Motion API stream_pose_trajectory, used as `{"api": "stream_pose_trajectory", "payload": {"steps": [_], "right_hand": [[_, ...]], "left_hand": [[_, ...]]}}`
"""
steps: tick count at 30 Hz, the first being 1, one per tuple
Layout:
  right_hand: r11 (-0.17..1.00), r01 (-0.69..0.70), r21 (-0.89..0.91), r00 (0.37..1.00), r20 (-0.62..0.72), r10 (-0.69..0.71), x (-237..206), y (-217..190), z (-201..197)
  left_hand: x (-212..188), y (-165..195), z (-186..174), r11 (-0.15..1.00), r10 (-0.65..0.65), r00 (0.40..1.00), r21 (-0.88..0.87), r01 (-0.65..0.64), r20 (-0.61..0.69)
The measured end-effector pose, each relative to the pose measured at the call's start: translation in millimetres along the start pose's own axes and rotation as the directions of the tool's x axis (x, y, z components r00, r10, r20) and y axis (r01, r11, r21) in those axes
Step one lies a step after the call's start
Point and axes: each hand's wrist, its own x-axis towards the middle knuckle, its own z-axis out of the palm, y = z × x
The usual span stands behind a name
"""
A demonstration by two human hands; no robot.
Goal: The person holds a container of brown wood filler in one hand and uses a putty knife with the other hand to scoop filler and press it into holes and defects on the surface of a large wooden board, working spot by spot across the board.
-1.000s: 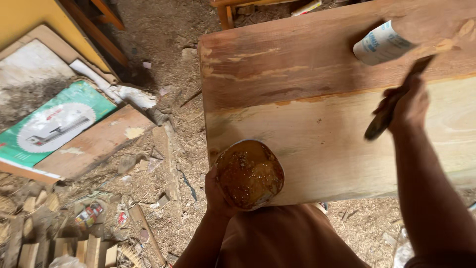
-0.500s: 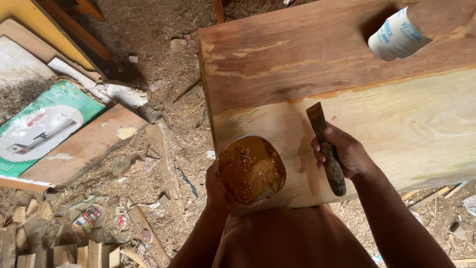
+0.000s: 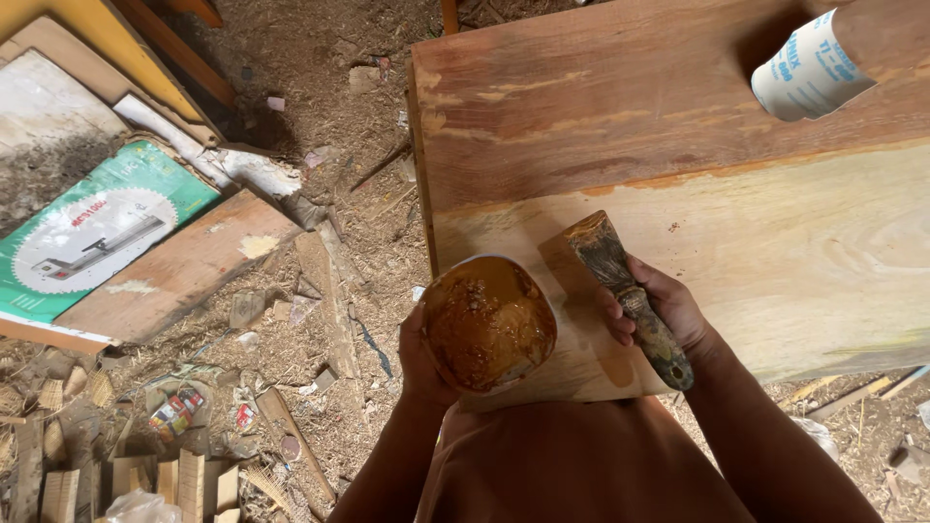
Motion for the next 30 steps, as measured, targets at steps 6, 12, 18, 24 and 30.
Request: {"api": "stream_pose_trajectory", "payload": {"steps": [6, 12, 18, 24, 30], "right_hand": [[0.991, -0.027, 0.129, 0.994, 0.104, 0.014, -4, 13, -19], [0.983, -0.043, 0.180, 0.975, 0.220, 0.003, -7, 29, -22], [0.968, -0.047, 0.247, 0.907, 0.417, -0.062, -11, 45, -32], [0.964, -0.032, 0.266, 0.954, 0.295, -0.050, -12, 46, -31], [0.970, 0.073, 0.231, 0.991, 0.094, -0.097, -15, 51, -21]], "left_hand": [[-25, -2, 1, 0.991, 0.136, 0.989, 0.015, -0.135, -0.062], [-67, -8, 4, 0.981, 0.190, 0.970, -0.021, -0.195, -0.154], [-91, -13, -6, 0.978, 0.196, 0.958, -0.028, -0.207, -0.210], [-85, -1, -6, 0.980, 0.194, 0.967, -0.019, -0.200, -0.163], [-68, 34, -9, 0.981, 0.196, 0.979, 0.000, -0.196, -0.051]]}}
